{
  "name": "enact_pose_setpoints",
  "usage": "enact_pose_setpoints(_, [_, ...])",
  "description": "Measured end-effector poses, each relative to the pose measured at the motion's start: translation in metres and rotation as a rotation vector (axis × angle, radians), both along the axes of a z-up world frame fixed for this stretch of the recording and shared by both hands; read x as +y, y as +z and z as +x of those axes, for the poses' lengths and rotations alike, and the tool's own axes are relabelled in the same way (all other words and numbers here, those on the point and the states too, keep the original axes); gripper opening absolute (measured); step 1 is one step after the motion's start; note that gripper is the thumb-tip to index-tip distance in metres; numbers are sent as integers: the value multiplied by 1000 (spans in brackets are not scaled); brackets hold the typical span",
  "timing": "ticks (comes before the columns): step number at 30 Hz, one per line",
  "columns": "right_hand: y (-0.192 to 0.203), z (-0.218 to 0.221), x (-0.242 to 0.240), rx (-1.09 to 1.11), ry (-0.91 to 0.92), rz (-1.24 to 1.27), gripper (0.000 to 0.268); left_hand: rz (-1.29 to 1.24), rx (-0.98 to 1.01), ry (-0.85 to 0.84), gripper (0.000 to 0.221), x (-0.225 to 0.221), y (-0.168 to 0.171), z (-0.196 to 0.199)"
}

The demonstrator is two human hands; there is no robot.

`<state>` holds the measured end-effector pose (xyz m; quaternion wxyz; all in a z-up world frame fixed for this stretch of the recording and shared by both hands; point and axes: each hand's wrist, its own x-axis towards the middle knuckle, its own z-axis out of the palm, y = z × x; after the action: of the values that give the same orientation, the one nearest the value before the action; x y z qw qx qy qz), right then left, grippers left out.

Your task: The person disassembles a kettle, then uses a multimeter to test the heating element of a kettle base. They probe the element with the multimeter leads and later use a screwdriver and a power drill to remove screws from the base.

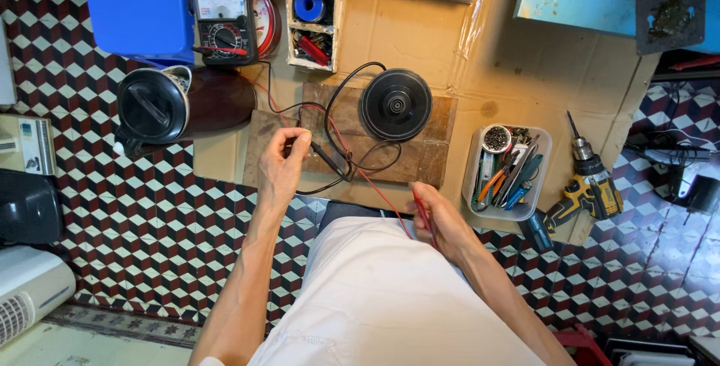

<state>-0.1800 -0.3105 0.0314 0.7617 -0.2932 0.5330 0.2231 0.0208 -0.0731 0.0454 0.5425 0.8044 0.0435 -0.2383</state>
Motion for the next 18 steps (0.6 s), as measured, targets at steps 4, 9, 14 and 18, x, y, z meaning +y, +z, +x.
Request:
enact_pose_setpoints(4, [1,12,1,-126,154,-329,47,38,-17,-192,27,-33,-23,-1])
enact_pose_setpoints(9, [7,36,-17,-283,128,-476,37,100,-150,-414,22,-71,-61,5])
enact_pose_setpoints(14, [9,65,-40,-410,-394,-185,35,106,-180,-499,17,-98,-99,11])
enact_pose_setpoints(18, [-4,81,-35,-648,188,-907,35,166,-174,-444,20,-103,-121,19])
